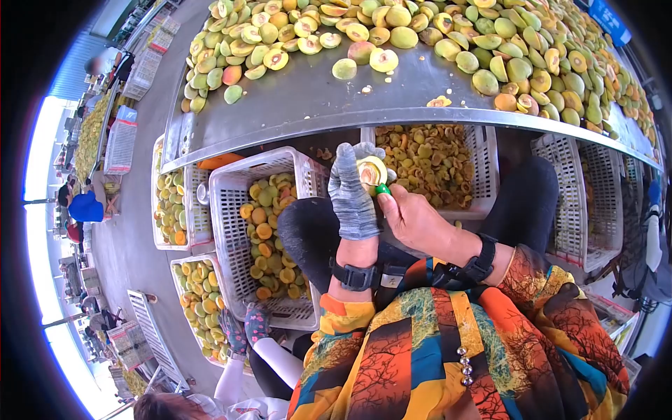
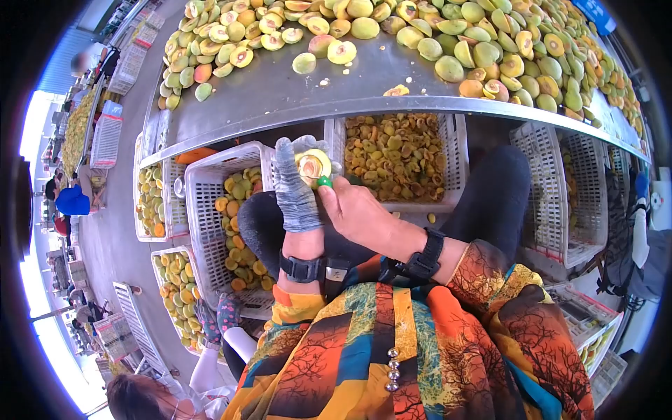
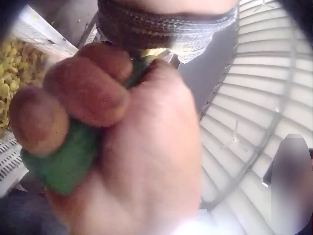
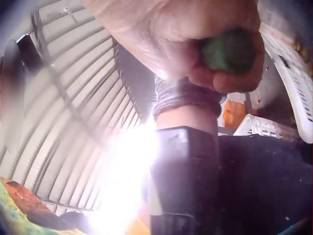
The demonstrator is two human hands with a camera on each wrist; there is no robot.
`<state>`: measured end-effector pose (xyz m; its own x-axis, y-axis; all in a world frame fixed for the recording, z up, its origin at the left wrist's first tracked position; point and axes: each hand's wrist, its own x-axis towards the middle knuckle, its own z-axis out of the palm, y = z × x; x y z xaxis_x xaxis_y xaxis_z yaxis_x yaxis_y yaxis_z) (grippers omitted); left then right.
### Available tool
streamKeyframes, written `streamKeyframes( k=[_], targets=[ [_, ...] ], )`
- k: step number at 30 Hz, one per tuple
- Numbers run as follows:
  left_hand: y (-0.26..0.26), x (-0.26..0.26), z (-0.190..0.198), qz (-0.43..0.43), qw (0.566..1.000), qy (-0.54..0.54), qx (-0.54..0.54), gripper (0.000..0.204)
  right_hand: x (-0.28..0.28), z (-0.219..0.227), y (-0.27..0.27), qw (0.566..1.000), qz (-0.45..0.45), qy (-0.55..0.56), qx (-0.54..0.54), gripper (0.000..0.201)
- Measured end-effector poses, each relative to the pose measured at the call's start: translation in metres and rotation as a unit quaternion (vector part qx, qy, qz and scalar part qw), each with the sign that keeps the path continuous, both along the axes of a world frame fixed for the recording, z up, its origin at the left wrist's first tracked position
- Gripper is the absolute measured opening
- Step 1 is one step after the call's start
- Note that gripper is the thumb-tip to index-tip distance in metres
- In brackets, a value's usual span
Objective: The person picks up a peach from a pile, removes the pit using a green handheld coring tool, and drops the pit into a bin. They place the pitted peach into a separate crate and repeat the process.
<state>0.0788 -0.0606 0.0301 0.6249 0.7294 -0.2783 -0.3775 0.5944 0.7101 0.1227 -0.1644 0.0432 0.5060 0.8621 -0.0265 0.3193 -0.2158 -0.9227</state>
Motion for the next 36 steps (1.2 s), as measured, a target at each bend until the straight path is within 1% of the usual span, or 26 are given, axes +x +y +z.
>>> streamKeyframes(
  k=[1,2,3,4,5,6,7,9,10,11,13,17,19,20,21,22,23,25,28,30,31,32,33,34,35,36],
  targets=[
    [-0.001,0.001,-0.002,0.014,0.999,0.021,0.032,0.038,-0.001,0.003,0.0,1.0,0.002,0.012,-0.002,0.029],
    [-0.001,0.001,-0.004,0.021,0.999,0.016,0.022,0.036,0.001,0.007,-0.002,1.0,0.001,0.014,-0.002,0.029],
    [0.001,0.0,-0.005,0.019,0.999,0.017,0.021,0.036,0.006,0.018,-0.002,0.992,0.038,0.097,-0.076,0.03],
    [0.004,-0.003,-0.005,-0.012,1.0,0.011,-0.006,0.037,0.01,0.024,-0.003,0.97,0.074,0.18,-0.148,0.031],
    [0.006,-0.005,-0.005,-0.044,0.998,0.007,-0.034,0.037,0.01,0.019,-0.005,0.969,0.071,0.182,-0.148,0.031],
    [0.008,-0.007,-0.002,-0.072,0.995,-0.024,-0.057,0.036,0.009,0.013,-0.005,0.984,0.082,0.122,-0.102,0.032],
    [0.009,-0.009,0.003,-0.072,0.995,-0.023,-0.058,0.036,0.009,0.009,-0.006,0.992,0.094,0.06,-0.054,0.033],
    [0.012,-0.011,0.01,-0.105,0.991,0.058,-0.054,0.035,0.009,0.007,-0.009,0.992,0.101,0.051,-0.051,0.033],
    [0.015,-0.013,0.009,-0.132,0.988,0.051,-0.064,0.032,0.009,0.008,-0.011,0.992,0.108,0.042,-0.048,0.033],
    [0.015,-0.013,0.006,-0.132,0.988,0.051,-0.064,0.032,0.01,0.006,-0.011,0.992,0.108,0.043,-0.048,0.033],
    [0.014,-0.013,0.004,-0.163,0.986,0.002,-0.04,0.032,0.012,0.003,-0.011,0.993,0.112,0.007,-0.039,0.033],
    [0.01,-0.012,0.01,-0.131,0.989,0.009,-0.066,0.031,0.024,0.003,-0.012,0.986,0.144,-0.039,-0.076,0.033],
    [0.019,-0.014,0.01,-0.194,0.98,0.025,0.04,0.032,0.025,0.0,-0.011,0.982,0.171,-0.069,-0.038,0.034],
    [0.019,-0.013,0.01,-0.193,0.98,0.026,0.04,0.032,0.025,0.001,-0.012,0.982,0.172,-0.068,-0.039,0.034],
    [0.018,-0.013,0.01,-0.183,0.982,0.033,0.037,0.032,0.023,0.013,-0.013,0.979,0.164,0.059,-0.101,0.034],
    [0.016,-0.012,0.01,-0.174,0.983,0.041,0.035,0.032,0.021,0.019,-0.012,0.957,0.153,0.187,-0.161,0.036],
    [0.015,-0.011,0.009,-0.166,0.984,0.05,0.032,0.032,0.019,0.017,-0.012,0.957,0.153,0.189,-0.161,0.036],
    [0.014,-0.011,-0.004,-0.151,0.988,0.025,0.018,0.032,0.015,0.014,-0.013,0.928,0.146,0.304,-0.158,0.037],
    [0.015,-0.015,-0.007,-0.157,0.987,0.012,0.013,0.031,0.019,0.015,-0.013,0.93,0.164,0.279,-0.172,0.038],
    [0.02,-0.019,0.0,-0.251,0.966,0.036,0.047,0.029,0.022,0.012,-0.014,0.924,0.182,0.281,-0.184,0.039],
    [0.024,-0.021,-0.001,-0.25,0.967,0.035,0.045,0.029,0.022,0.011,-0.015,0.917,0.202,0.283,-0.196,0.039],
    [0.028,-0.022,-0.002,-0.272,0.946,0.036,0.173,0.028,0.021,0.012,-0.016,0.916,0.203,0.283,-0.197,0.039],
    [0.031,-0.024,-0.003,-0.289,0.908,0.038,0.3,0.027,0.019,0.013,-0.014,0.896,0.189,0.345,-0.207,0.04],
    [0.032,-0.024,-0.003,-0.3,0.919,0.065,0.247,0.025,0.018,0.014,-0.013,0.872,0.173,0.405,-0.215,0.04],
    [0.031,-0.026,-0.006,-0.3,0.919,0.067,0.247,0.025,0.017,0.015,-0.013,0.871,0.175,0.406,-0.214,0.04],
    [0.03,-0.028,-0.014,-0.302,0.943,0.049,0.129,0.025,0.016,0.015,-0.015,0.83,0.16,0.486,-0.221,0.041]
  ],
)
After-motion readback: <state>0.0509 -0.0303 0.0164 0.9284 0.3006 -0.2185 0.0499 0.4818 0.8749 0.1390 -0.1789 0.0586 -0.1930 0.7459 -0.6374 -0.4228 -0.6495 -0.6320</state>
